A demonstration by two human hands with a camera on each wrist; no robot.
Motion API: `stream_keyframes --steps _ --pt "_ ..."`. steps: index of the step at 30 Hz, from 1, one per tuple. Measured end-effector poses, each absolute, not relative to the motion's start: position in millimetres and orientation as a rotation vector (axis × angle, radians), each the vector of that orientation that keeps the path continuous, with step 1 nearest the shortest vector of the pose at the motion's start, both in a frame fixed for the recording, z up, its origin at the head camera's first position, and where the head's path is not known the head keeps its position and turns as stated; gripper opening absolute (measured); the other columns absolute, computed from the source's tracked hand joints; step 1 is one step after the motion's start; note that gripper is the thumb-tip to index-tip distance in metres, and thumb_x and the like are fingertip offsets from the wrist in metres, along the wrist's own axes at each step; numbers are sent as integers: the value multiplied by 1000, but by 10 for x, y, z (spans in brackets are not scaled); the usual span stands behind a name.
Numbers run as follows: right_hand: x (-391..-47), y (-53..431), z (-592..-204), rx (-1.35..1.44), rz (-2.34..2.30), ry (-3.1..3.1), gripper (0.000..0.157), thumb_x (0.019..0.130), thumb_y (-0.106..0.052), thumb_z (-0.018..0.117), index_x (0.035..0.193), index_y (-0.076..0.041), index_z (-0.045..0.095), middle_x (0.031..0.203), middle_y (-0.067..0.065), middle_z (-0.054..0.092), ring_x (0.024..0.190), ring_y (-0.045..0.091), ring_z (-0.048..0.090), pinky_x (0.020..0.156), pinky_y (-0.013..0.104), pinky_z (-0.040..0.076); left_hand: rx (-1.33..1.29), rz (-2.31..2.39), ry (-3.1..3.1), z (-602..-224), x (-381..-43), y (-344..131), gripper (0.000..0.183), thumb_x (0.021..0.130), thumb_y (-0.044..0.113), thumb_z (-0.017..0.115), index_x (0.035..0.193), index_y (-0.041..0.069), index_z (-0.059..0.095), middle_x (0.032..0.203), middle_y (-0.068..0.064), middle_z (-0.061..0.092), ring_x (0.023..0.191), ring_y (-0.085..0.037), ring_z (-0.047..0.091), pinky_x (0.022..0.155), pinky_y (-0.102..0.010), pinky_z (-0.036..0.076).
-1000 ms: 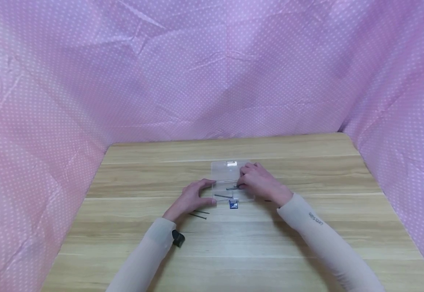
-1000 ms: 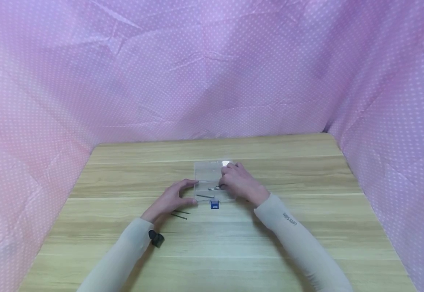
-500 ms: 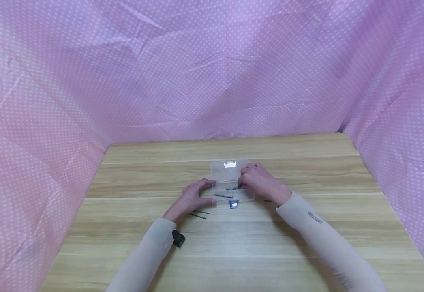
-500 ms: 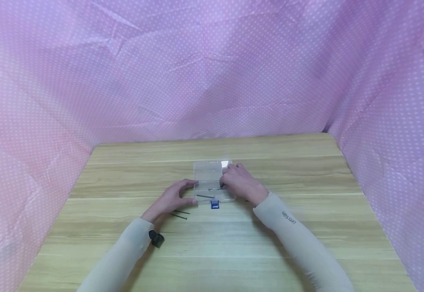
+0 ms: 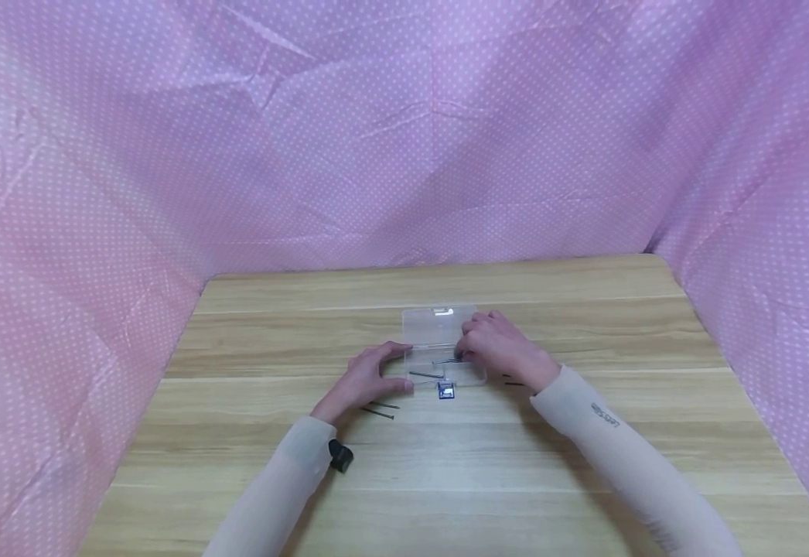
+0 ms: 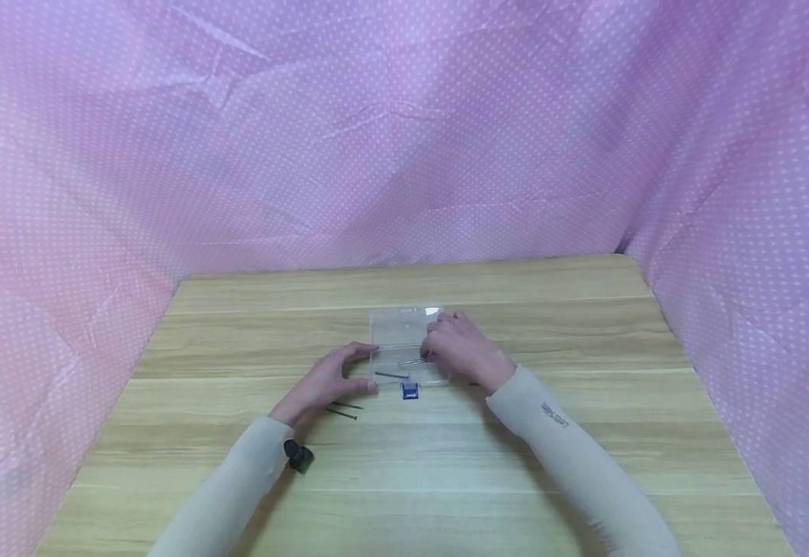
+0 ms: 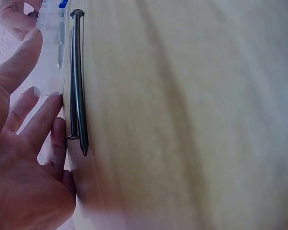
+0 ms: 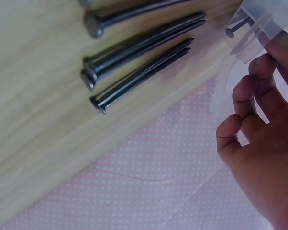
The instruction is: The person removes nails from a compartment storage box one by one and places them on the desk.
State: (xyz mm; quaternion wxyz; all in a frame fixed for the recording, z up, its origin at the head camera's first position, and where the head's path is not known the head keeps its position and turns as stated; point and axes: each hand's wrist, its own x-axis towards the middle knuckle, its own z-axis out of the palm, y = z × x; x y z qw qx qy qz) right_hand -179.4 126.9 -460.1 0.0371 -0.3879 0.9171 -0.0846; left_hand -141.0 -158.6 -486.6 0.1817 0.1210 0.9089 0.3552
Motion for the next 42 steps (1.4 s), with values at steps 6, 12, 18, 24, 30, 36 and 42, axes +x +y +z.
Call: stream_keyframes --steps 6,12,18,24,30,36,42 --pt "-1777 1295 -4610 -1253 -219 2829 10 85 -20 84 94 -25 84 80 -9 61 79 16 49 72 33 37 344 989 2566 -4873 -1413 -1583 68 84 44 85 146 32 58 152 2 55 144 -34 42 120 -61 23" --pt "-1782 1290 -4631 -1316 -230 2838 5 87 -18 82 90 -22 82 80 -7 59 83 19 52 72 35 40 352 995 2570 -4854 -1414 -1586 67 85 44 85 146 32 58 152 1 55 143 -34 43 119 -61 26" --pt "-1781 1283 -4658 -1294 -237 2827 5 90 -15 80 92 -19 80 86 -6 62 87 19 53 74 34 41 357 1003 2571 -4861 -1417 -1592 68 84 44 85 145 33 58 152 1 55 143 -34 44 119 -60 26" --pt "-1765 1296 -4653 -1272 -251 2823 2 93 -16 77 94 -18 77 89 -6 61 90 19 54 77 34 41 361 985 2585 -4869 -1423 -1595 68 84 44 85 145 32 59 151 2 56 142 -33 44 119 -58 28" --pt "-1747 1330 -4642 -1260 -305 2806 3 95 -17 74 94 -18 76 90 -7 58 91 18 52 81 37 43 337 989 2578 -4869 -1417 -1588 69 83 45 85 145 33 58 152 2 55 142 -34 44 118 -60 28" --pt "-1743 1364 -4652 -1238 -389 2785 4 97 -17 72 95 -19 75 94 -6 58 94 18 53 86 43 46 325 1001 2571 -4863 -1414 -1581 68 84 45 85 145 34 58 152 0 55 143 -34 43 118 -61 28" --pt "-1747 1389 -4675 -1274 -442 2789 4 97 -16 71 96 -19 74 98 -6 58 94 17 56 83 42 46 335 994 2576 -4870 -1419 -1585 68 83 44 86 145 34 58 152 0 55 142 -34 44 118 -61 27"
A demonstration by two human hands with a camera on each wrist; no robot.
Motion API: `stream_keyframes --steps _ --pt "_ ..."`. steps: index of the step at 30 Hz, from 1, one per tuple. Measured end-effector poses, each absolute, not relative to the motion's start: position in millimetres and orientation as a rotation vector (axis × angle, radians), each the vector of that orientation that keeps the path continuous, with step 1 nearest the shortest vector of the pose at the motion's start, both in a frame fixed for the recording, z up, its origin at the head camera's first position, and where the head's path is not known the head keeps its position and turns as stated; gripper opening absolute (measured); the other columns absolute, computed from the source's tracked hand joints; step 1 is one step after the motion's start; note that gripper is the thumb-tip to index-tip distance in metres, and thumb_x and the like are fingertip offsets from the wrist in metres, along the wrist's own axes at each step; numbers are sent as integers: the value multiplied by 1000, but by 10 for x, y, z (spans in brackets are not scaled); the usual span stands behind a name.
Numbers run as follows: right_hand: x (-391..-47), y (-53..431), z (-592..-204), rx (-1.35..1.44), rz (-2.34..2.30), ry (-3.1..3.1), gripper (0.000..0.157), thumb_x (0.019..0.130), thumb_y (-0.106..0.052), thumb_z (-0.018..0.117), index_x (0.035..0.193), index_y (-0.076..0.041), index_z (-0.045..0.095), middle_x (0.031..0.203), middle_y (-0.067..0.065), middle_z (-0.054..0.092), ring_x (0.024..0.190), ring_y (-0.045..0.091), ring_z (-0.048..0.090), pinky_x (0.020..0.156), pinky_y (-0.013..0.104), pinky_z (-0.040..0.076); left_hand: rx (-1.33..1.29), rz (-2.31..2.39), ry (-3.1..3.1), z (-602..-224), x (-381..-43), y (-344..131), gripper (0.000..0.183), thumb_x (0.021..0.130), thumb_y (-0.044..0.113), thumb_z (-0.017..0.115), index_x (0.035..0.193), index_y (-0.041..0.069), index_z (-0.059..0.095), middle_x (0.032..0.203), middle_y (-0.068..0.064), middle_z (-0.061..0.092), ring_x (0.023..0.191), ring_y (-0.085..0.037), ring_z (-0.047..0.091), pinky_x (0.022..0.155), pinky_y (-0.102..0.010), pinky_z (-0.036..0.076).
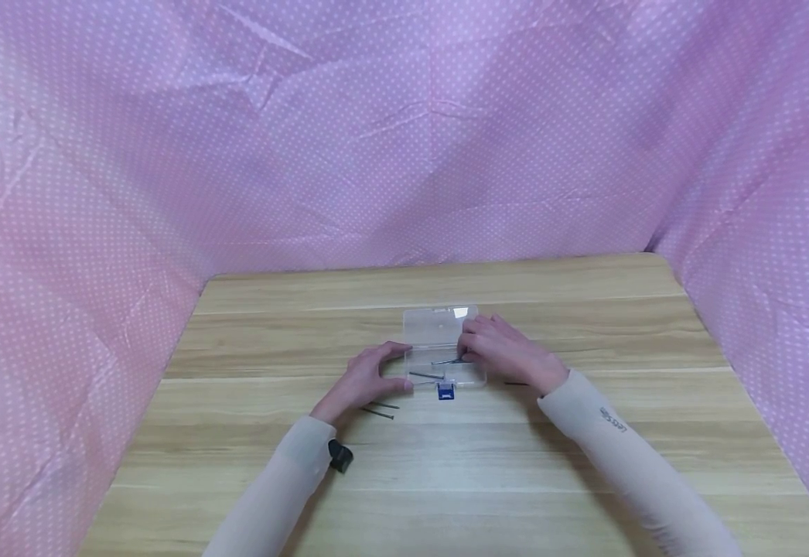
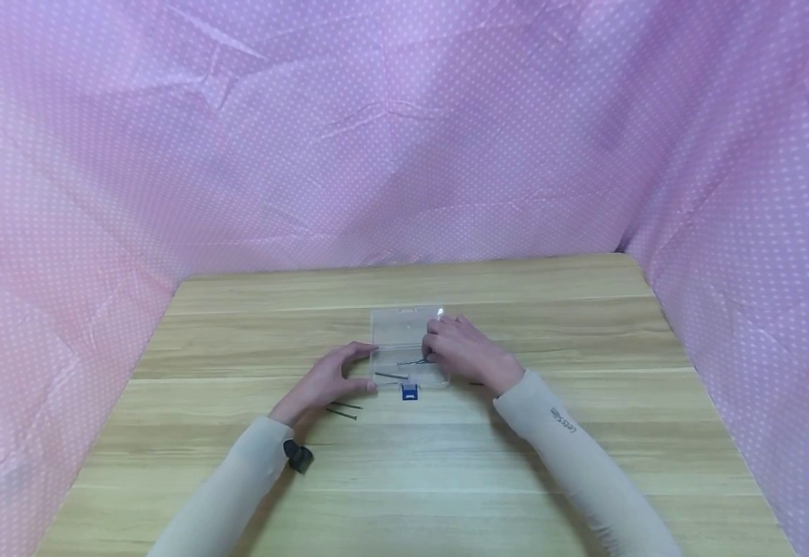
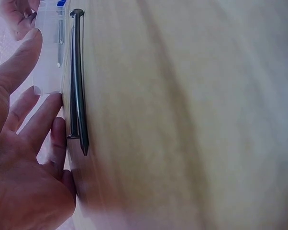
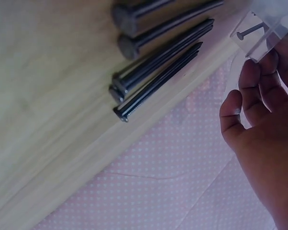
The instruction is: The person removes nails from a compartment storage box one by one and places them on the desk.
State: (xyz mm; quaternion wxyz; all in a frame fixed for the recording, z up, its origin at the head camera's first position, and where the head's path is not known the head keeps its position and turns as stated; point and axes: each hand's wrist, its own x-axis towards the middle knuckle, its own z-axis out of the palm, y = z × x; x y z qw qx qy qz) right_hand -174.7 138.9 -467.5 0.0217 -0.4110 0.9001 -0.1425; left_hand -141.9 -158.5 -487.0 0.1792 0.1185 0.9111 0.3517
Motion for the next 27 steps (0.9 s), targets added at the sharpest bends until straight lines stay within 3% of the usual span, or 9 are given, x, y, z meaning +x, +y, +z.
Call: stream_keyframes --steps 19,27 --pt "-1760 1420 -4596 -1170 -671 2767 5 96 -13 72 96 -17 75 94 -9 67 87 10 61 80 38 46 354 980 2574 -4855 -1428 -1579 68 85 42 85 147 32 57 152 2 55 142 -34 43 119 -61 26" --pt "-1773 1444 -4603 -1208 -703 2783 4 95 -11 72 97 -13 75 93 -5 69 88 14 65 82 43 52 353 984 2570 -4849 -1428 -1585 68 85 42 85 147 31 57 152 2 55 142 -34 44 119 -61 26"
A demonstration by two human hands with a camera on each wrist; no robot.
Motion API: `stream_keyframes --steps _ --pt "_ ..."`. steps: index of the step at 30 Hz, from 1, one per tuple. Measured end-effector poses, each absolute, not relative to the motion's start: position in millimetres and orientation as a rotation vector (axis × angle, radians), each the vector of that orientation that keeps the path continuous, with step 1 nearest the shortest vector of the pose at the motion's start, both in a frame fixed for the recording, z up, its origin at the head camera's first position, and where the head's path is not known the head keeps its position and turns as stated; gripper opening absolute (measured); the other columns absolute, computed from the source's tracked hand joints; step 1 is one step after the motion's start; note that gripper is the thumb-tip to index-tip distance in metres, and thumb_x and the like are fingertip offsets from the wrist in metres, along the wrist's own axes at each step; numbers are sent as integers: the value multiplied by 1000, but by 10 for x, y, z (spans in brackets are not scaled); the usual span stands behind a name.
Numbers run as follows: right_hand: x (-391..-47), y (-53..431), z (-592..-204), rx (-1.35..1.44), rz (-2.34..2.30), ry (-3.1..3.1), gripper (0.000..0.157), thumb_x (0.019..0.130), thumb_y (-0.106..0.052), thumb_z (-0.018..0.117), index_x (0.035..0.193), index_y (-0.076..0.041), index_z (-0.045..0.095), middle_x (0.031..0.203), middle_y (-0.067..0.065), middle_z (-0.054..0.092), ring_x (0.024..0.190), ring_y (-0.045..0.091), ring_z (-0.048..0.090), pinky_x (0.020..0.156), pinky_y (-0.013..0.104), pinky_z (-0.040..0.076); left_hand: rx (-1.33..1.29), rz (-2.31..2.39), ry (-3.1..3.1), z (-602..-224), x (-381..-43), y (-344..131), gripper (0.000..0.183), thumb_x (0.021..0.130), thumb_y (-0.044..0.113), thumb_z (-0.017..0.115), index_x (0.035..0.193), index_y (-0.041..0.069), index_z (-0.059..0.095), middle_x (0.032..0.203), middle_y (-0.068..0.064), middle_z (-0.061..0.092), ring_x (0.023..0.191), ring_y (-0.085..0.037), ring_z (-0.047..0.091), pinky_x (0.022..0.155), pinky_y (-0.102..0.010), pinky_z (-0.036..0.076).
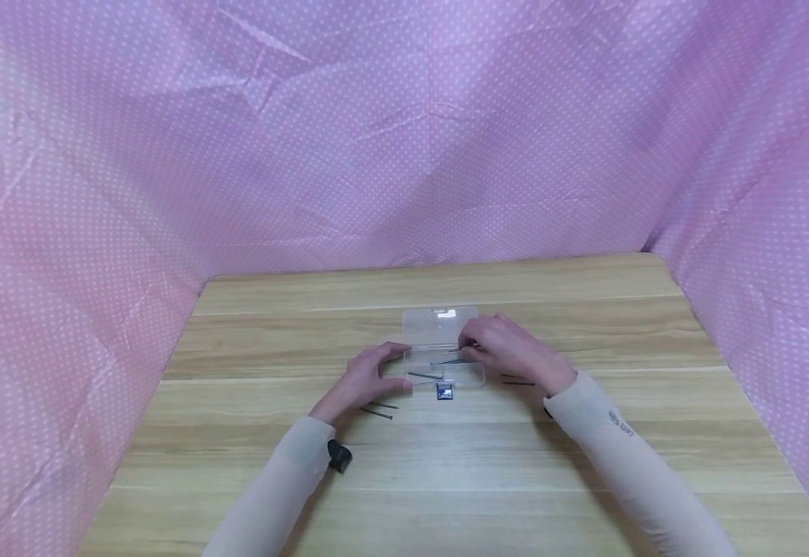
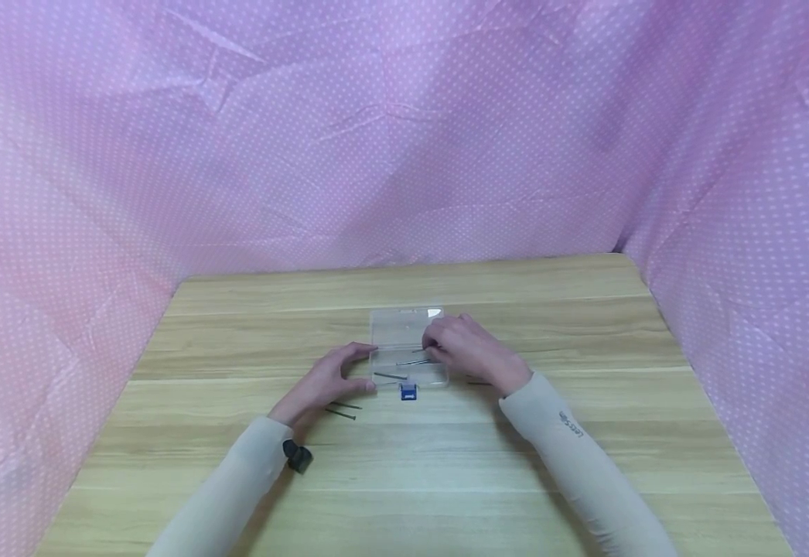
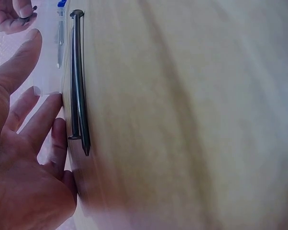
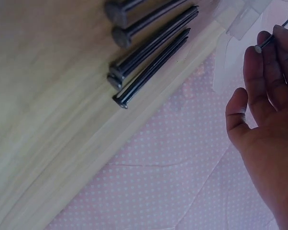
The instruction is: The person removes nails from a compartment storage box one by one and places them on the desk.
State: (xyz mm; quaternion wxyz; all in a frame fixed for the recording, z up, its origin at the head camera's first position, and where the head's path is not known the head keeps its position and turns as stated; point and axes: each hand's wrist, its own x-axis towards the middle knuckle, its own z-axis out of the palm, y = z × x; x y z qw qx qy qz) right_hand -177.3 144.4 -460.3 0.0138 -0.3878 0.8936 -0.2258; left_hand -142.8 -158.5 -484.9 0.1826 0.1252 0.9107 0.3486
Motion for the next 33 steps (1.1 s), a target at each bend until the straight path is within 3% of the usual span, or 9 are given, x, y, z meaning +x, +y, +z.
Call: stream_keyframes --steps 12,25,33 --pt "-1724 1541 -4588 -1126 -731 2821 7 94 -12 76 101 -13 75 100 -2 70 96 19 65 91 48 51 369 971 2583 -4855 -1424 -1587 68 85 41 85 147 31 58 151 1 56 142 -33 44 119 -60 27" --pt "-1682 1677 -4598 -1072 -788 2863 10 92 -9 78 101 -9 76 100 1 71 97 23 67 87 48 53 349 995 2566 -4850 -1397 -1571 68 85 42 85 147 31 57 152 1 55 143 -33 43 119 -61 26" --pt "-1681 1782 -4629 -1048 -805 2865 10 93 -11 76 103 -9 75 100 2 72 98 24 67 91 50 53 338 1006 2567 -4871 -1387 -1563 68 85 43 85 146 33 58 152 1 55 144 -34 42 119 -62 26"
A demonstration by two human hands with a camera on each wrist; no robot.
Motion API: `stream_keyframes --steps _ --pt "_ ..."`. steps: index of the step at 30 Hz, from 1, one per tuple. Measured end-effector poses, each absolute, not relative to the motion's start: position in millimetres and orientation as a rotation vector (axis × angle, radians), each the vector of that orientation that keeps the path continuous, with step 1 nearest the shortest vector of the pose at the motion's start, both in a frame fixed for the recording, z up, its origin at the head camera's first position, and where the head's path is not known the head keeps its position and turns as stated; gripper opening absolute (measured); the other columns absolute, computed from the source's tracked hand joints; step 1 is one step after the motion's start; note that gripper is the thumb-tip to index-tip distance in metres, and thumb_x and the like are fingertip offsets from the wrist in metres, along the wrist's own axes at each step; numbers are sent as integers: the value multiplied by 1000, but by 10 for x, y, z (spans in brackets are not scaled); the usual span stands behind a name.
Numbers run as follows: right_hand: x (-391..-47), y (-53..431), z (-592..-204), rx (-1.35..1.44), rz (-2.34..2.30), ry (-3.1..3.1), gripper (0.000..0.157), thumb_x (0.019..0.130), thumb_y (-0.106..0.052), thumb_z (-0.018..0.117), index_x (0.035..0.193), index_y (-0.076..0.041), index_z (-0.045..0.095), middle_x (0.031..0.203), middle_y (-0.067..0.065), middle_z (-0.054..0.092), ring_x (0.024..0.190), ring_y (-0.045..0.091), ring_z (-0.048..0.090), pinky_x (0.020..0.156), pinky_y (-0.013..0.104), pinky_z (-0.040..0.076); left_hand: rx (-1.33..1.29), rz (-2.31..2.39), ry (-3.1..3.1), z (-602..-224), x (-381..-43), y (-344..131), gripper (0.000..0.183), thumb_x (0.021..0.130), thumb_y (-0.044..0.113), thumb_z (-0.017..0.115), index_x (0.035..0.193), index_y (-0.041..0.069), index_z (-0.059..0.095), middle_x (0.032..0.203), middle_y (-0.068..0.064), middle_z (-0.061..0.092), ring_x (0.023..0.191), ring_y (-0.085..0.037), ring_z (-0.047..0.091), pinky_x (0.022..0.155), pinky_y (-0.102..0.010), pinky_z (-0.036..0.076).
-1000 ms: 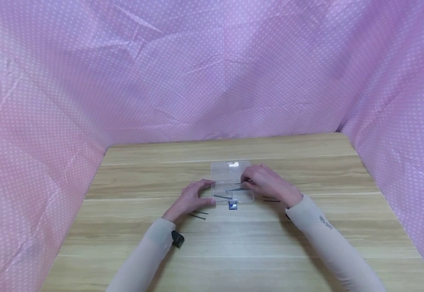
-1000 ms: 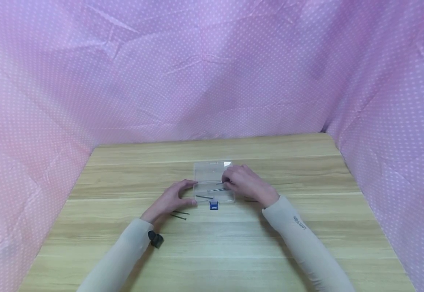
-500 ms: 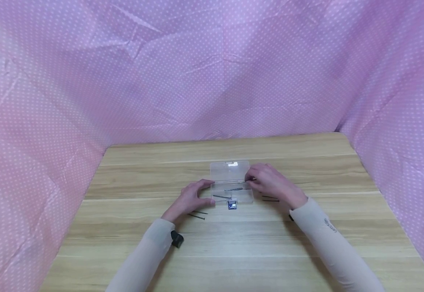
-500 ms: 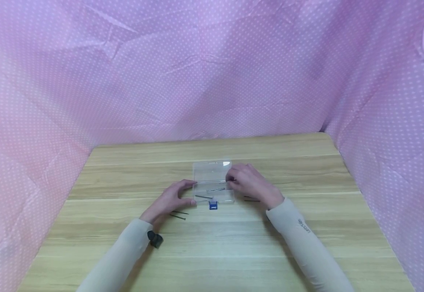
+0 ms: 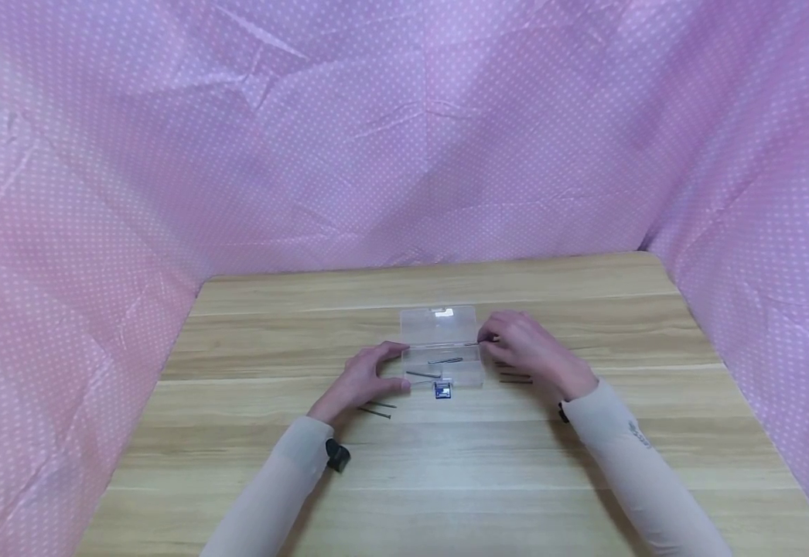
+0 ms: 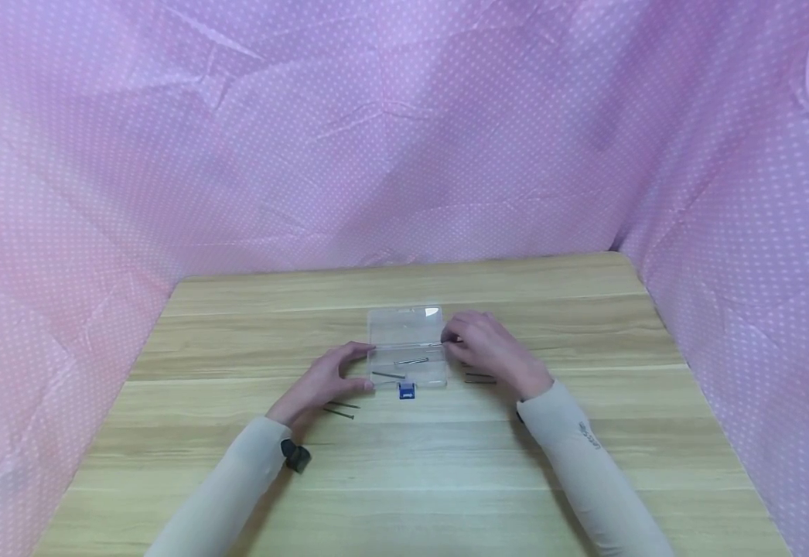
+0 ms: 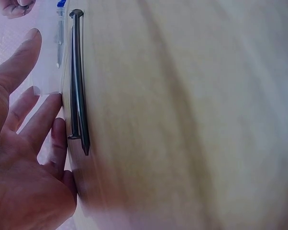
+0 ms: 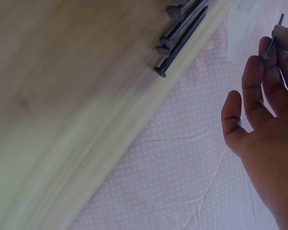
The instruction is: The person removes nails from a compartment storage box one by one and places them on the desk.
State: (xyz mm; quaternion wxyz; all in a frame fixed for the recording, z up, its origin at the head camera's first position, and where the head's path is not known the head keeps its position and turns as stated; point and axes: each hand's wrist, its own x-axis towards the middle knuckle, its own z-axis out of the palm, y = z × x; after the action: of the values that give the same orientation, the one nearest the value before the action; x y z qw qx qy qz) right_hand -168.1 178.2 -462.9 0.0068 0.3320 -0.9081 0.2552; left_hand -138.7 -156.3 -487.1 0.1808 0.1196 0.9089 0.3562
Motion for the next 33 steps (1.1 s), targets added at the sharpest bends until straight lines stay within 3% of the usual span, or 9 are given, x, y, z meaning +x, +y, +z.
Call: stream_keyframes --steps 10,33 --pt "-1671 1938 -4646 992 777 -2856 12 96 -14 74 107 -8 74 106 5 73 106 29 66 99 55 50 356 998 2580 -4880 -1377 -1551 69 85 43 85 147 30 57 152 1 55 143 -34 43 119 -60 28" --pt "-1702 2140 -4655 909 789 -2905 11 93 -10 76 104 -8 76 103 5 74 100 29 67 94 55 52 372 999 2585 -4888 -1371 -1534 67 85 39 85 146 28 59 151 1 57 143 -33 44 119 -59 29"
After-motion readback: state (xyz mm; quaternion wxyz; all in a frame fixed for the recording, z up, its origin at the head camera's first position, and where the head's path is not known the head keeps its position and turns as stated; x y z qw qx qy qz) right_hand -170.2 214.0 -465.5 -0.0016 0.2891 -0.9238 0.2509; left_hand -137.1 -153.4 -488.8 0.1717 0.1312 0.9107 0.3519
